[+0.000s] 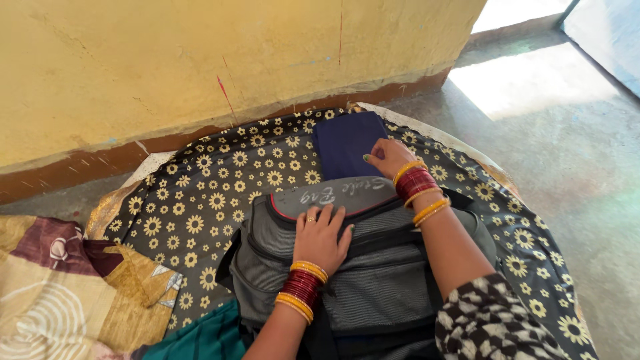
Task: The person sits on the floor and packs folded clothes into a gray duffel bag. They place a striped shirt, a white shirt, a white towel, and a dark blue cloth into the bag one by one, then zip the bag closed.
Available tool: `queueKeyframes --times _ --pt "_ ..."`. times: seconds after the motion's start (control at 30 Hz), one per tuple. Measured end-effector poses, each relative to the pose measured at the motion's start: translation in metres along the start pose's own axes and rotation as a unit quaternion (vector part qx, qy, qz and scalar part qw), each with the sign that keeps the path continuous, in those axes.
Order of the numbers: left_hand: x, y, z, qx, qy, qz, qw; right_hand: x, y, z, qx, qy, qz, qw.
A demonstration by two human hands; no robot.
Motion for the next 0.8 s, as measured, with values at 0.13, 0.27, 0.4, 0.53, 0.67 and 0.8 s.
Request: queueKeyframes --times 0.13,0.27,0.4,0.53,0.67,0.8 --pt "-0.002 0.002 -0.004 -0.002 0.002 0.001 1.0 0.042 -0.042 -0.041 -0.054 0.054 -0.081 0.994" --pt "0.0 0.003 -0.012 -0.013 0.02 0.004 1.0 0.058 -0.103 -0.086 0.02 0.042 -0.144 0.988" --pt "-0.004 0.002 -0.018 -0.011 0.026 0.002 1.0 0.059 -0.16 -0.089 0.007 0.015 -0.293 0.956" --pt "-0.003 0.002 -0.021 -0.007 0.025 0.0 1.0 0.062 -0.183 -0.089 0.038 0.025 -0.332 0.942" --pt "-0.003 0.0 -0.02 -0.008 0.022 0.0 1.0 0.058 -0.179 -0.085 0.053 0.027 -0.328 0.943" --pt "-0.003 0.0 -0.021 -0.002 0.021 0.001 1.0 0.044 -0.157 -0.071 0.108 -0.005 -0.348 0.931"
Point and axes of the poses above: each hand's wrist, its own x-axis towards the middle knuckle, its own z-axis out of the back of the hand, y = z × x, the point moved 8 cm from there along x, towards the middle knuckle, and after that the axes turned 7 degrees about x, right-handed, at the moved point
